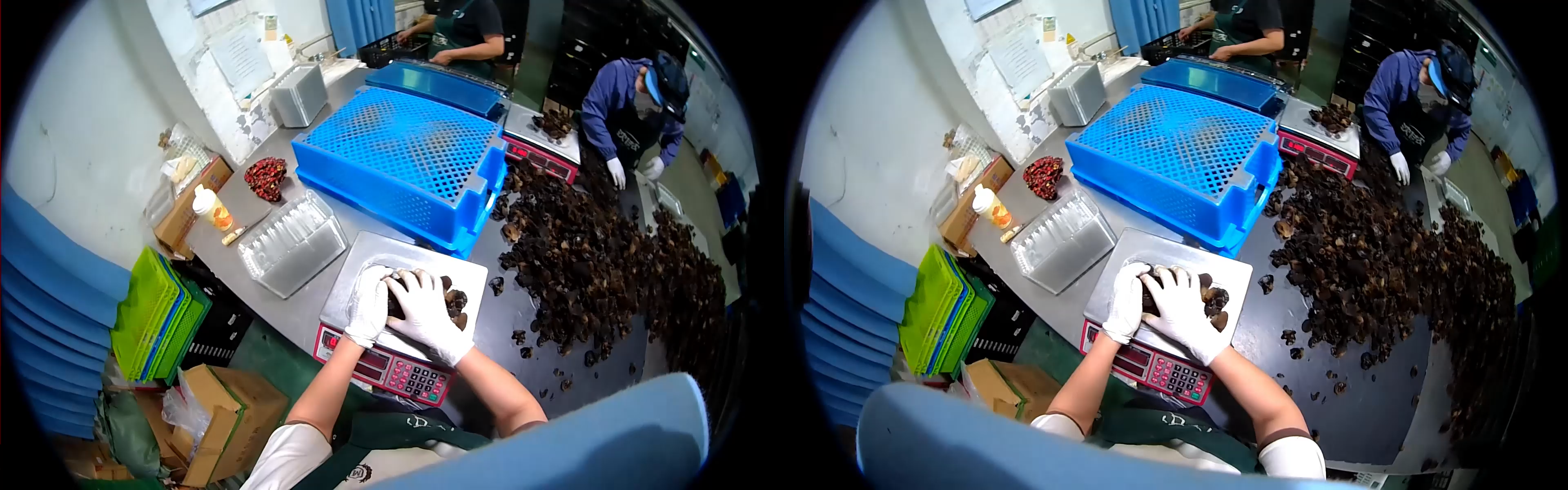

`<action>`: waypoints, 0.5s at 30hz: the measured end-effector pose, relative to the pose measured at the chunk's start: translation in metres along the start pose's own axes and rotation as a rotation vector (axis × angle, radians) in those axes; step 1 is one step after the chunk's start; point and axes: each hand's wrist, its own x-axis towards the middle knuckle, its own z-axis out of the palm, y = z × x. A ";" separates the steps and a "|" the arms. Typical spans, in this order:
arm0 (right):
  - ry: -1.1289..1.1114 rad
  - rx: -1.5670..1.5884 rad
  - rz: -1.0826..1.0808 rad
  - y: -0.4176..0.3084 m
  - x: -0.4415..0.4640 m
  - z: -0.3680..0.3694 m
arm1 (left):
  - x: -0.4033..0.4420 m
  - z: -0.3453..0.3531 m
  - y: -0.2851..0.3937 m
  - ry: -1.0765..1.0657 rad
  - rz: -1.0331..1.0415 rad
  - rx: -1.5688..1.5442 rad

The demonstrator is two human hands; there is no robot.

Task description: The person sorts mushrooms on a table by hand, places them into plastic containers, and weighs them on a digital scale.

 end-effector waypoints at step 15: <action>-0.030 0.201 0.189 0.041 -0.058 -0.064 | 0.023 -0.059 -0.018 0.003 -0.212 -0.141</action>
